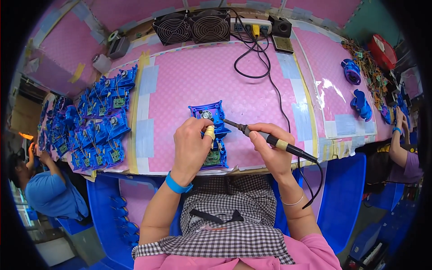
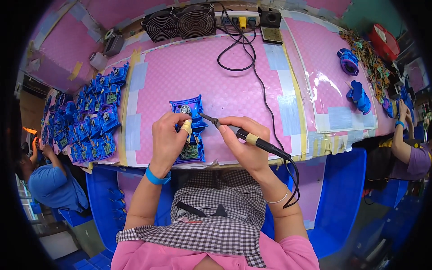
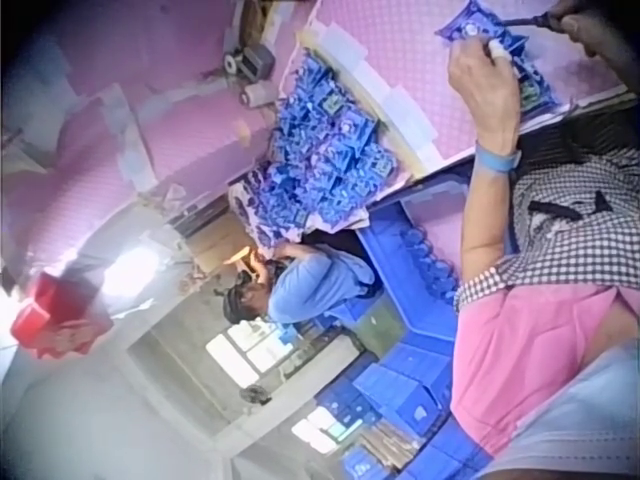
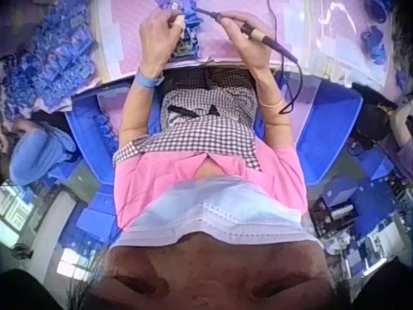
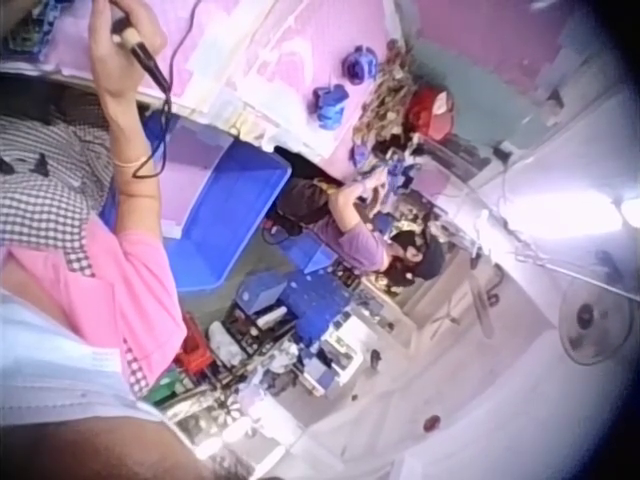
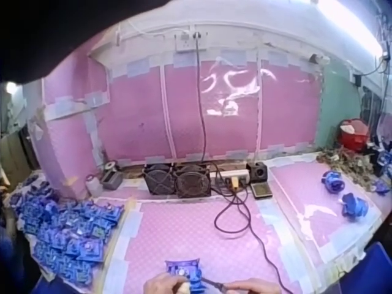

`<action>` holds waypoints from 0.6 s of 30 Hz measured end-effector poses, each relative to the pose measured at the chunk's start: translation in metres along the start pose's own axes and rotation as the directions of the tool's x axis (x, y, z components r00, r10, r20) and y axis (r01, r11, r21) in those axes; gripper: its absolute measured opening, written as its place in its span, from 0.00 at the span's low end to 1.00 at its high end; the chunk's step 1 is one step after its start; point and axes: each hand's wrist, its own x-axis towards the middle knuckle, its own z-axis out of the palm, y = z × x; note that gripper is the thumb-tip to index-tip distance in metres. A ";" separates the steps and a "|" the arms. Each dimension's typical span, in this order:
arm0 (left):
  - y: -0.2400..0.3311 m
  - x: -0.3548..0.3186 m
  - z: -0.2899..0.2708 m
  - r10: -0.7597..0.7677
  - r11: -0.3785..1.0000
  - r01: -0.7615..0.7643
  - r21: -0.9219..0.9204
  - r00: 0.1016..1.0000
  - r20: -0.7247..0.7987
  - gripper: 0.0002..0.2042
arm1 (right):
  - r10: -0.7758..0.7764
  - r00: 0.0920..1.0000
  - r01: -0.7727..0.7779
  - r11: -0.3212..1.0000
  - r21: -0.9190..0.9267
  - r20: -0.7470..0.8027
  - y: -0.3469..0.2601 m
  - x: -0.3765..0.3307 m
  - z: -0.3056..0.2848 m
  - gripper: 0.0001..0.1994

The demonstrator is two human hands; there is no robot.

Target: Soldering wires and components onto small blue electronic units at a factory workbench.

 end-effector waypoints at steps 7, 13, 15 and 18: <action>0.001 0.002 0.000 -0.016 1.000 0.016 -0.006 1.000 0.023 0.06 | -0.064 0.997 0.065 0.997 -0.028 0.046 0.003 0.001 -0.002 0.07; 0.001 0.003 -0.002 -0.002 1.000 0.002 -0.001 0.999 0.035 0.05 | -0.071 0.997 0.072 0.997 -0.036 0.045 0.002 0.002 -0.002 0.07; 0.001 0.003 -0.002 0.000 1.000 0.000 0.002 0.999 0.035 0.05 | -0.085 0.994 0.088 0.995 -0.039 0.061 0.005 0.002 -0.001 0.07; 0.002 0.003 -0.002 0.000 1.000 0.000 0.001 0.999 0.034 0.05 | -0.070 0.994 0.074 0.996 -0.042 0.084 0.006 0.003 0.001 0.07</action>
